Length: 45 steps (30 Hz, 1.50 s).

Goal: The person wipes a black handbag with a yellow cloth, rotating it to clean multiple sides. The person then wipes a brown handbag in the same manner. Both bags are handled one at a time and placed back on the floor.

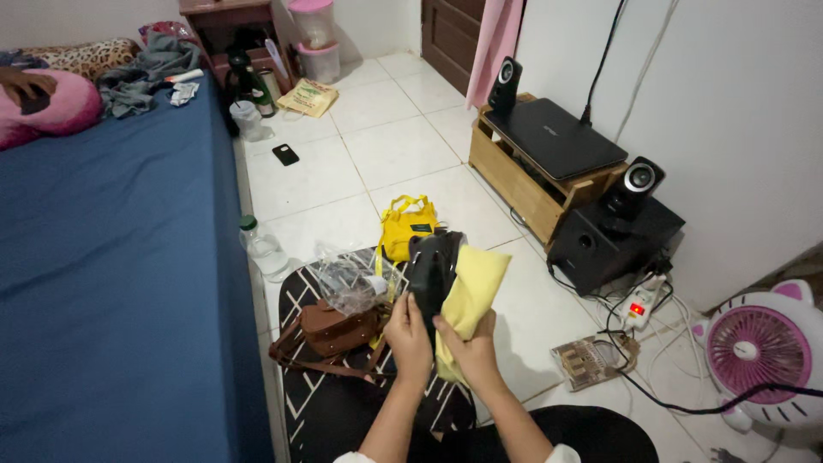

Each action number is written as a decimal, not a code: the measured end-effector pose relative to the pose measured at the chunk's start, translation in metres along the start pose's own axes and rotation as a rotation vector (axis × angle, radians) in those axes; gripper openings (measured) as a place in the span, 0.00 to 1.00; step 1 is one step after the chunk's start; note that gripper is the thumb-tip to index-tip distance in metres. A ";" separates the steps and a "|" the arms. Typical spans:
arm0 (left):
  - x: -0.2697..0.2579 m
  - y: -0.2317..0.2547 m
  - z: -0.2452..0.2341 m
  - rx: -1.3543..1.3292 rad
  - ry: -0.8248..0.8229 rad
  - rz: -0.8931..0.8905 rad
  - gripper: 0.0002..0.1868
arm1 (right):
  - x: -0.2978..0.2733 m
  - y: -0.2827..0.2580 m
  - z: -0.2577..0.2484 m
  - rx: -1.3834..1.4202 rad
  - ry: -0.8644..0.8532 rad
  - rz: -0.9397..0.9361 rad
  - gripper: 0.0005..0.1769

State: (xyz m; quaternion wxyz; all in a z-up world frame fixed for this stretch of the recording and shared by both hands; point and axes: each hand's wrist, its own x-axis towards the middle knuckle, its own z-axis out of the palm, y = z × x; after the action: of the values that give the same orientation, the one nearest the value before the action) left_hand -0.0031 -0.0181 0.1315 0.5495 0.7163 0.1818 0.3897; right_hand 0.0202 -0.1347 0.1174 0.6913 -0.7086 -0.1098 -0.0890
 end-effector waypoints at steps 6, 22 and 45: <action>0.001 -0.027 -0.016 -0.134 -0.044 -0.201 0.22 | 0.013 0.009 -0.025 -0.122 0.008 0.067 0.12; 0.050 0.059 -0.027 0.080 -0.383 0.249 0.21 | 0.014 -0.010 -0.017 -0.689 -0.041 -0.129 0.15; 0.023 -0.077 -0.012 0.507 -0.906 0.044 0.43 | 0.072 0.056 -0.052 -0.917 -0.070 -0.093 0.25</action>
State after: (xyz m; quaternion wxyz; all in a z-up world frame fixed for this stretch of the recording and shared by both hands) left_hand 0.0153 0.0308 0.0693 0.3741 0.9274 -0.0008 -0.0040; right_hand 0.1062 -0.1857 0.0850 0.2977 -0.9381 -0.1142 -0.1354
